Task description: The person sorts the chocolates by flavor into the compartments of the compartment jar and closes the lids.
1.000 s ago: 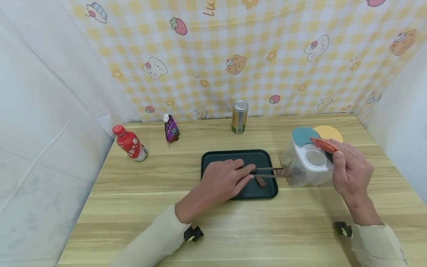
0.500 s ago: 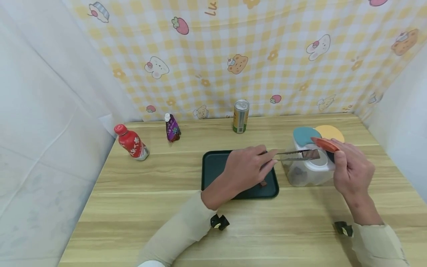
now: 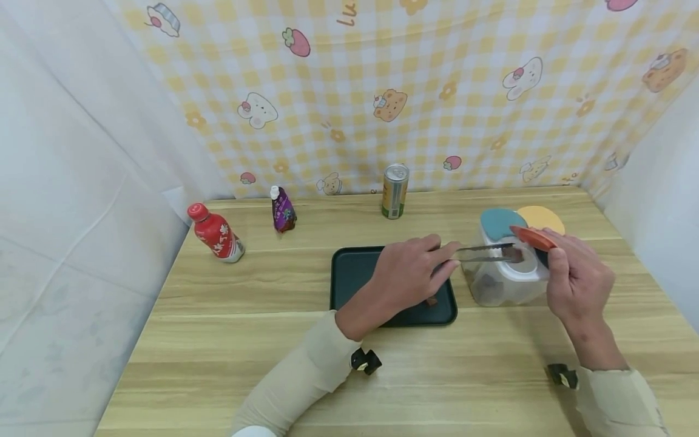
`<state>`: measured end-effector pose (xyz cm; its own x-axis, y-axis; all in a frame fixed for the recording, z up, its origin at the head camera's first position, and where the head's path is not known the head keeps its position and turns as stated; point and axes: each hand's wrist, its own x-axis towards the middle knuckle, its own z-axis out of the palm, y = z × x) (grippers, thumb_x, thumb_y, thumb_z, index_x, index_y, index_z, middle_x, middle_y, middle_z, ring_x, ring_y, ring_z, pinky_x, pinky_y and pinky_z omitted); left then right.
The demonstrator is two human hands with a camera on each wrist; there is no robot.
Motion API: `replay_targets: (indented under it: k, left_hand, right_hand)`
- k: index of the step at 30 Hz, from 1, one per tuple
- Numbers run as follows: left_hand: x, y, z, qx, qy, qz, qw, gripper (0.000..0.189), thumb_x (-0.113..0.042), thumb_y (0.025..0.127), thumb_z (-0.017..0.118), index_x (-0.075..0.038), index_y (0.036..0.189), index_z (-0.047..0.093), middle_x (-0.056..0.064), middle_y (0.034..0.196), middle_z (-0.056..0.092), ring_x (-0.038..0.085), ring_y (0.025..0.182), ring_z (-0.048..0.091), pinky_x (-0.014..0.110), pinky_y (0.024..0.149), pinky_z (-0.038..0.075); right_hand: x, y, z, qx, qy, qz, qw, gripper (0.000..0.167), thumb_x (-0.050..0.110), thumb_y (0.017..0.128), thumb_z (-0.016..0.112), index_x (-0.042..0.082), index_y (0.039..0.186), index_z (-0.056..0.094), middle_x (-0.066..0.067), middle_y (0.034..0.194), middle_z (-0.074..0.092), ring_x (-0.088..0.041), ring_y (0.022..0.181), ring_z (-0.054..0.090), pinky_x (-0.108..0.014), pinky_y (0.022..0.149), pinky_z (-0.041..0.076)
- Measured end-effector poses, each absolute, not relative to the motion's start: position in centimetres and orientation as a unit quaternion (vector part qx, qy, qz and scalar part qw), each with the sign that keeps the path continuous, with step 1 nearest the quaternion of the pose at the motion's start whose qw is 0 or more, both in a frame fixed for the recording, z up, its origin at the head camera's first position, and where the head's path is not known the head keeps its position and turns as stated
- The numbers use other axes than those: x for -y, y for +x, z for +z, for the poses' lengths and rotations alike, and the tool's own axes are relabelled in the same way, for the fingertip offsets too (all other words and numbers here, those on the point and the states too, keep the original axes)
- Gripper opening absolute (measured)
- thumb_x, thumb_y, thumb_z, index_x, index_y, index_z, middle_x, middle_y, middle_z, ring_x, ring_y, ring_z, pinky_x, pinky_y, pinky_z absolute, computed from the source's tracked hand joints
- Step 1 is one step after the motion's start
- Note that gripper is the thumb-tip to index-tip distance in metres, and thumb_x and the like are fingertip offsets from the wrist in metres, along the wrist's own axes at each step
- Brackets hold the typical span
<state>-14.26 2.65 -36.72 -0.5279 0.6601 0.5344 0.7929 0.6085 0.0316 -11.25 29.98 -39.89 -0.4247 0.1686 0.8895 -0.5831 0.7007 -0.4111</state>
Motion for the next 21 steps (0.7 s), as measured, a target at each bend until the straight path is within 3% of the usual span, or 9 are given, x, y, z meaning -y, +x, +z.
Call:
replay_targets:
  k: [21]
  left_hand:
    - [-2.11, -14.39, -36.78, 0.863, -0.426, -0.148, 0.229, 0.033, -0.04, 0.104, 0.061, -0.024, 0.131, 0.074, -0.005, 0.089, 0.062, 0.005, 0.055, 0.046, 0.021, 0.044, 0.029]
  right_hand:
    - [-30.6, -11.39, -40.45, 0.768, 0.129, 0.354, 0.518, 0.052, 0.038, 0.104, 0.055, -0.008, 0.1, 0.079, -0.03, 0.095, 0.072, 0.006, 0.107, 0.064, -0.019, 0.098, 0.045]
